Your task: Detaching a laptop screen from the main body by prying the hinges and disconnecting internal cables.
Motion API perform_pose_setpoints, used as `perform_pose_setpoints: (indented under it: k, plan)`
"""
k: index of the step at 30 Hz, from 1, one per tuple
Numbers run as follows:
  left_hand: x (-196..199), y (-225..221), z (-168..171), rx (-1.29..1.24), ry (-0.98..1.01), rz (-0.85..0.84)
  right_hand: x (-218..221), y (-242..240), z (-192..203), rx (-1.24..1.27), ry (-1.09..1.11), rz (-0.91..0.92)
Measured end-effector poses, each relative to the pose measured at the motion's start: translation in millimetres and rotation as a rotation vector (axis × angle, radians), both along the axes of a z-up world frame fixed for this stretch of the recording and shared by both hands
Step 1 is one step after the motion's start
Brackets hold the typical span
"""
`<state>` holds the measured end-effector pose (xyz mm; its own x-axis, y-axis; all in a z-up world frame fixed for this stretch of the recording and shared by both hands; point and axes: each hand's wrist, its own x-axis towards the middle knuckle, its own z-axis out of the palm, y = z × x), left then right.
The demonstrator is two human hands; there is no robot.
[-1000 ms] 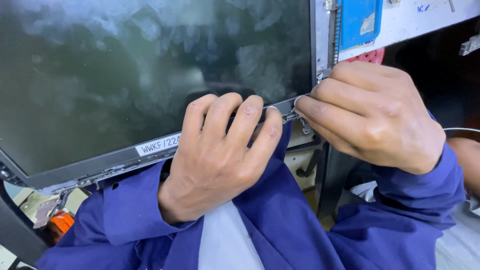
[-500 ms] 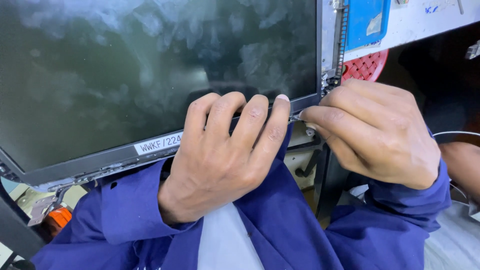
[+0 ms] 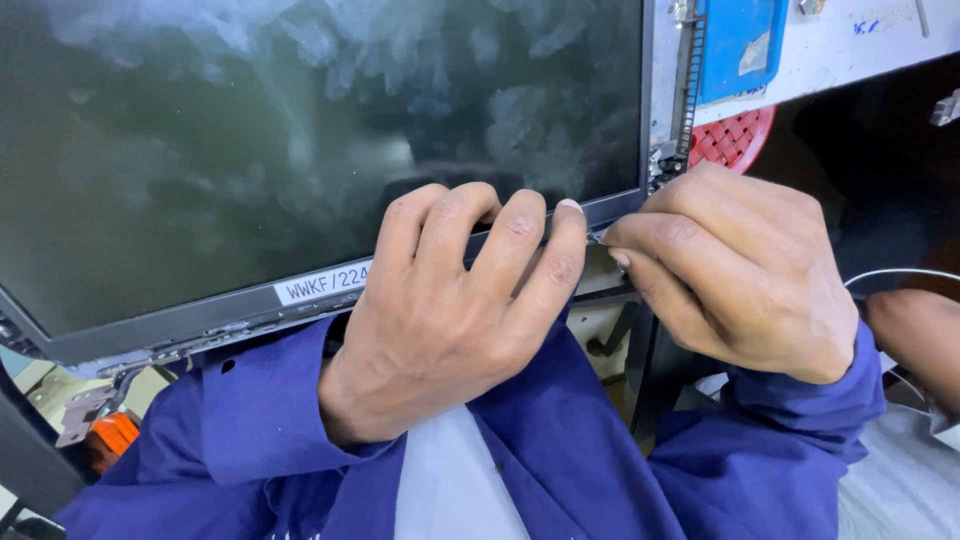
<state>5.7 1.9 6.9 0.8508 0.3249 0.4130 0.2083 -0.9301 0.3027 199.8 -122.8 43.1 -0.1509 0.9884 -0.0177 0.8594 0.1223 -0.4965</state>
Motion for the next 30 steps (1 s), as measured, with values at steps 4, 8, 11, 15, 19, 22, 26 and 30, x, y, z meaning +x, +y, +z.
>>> perform_pose_setpoints:
  k: [4, 8, 11, 15, 19, 22, 26, 30]
  plan:
    - [-1, 0, -1, 0.012, -0.001, 0.016, -1, 2, 4, -0.001, -0.015, 0.009]
    - [-2, 0, -2, -0.011, -0.017, 0.013, 3, 2, 4, -0.042, -0.035, -0.033]
    - [-2, 0, -3, -0.021, -0.016, 0.019, 4, -1, -1, -0.009, 0.019, -0.049]
    - [-3, 1, -3, -0.028, -0.015, 0.012, 10, -13, -6, 0.014, 0.021, -0.118]
    - [-2, 1, -4, -0.019, -0.023, 0.016, 7, -24, -16, 0.038, 0.050, -0.228]
    - [-2, 0, -5, -0.019, -0.030, 0.006, -3, -27, -23, 0.059, 0.090, -0.351]
    - [-2, 2, -6, -0.021, -0.034, -0.046, -15, -35, -33, 0.113, 0.155, -0.442]
    - [-1, 4, -4, -0.031, -0.042, -0.085, -19, -41, -43, 0.194, 0.141, -0.502]
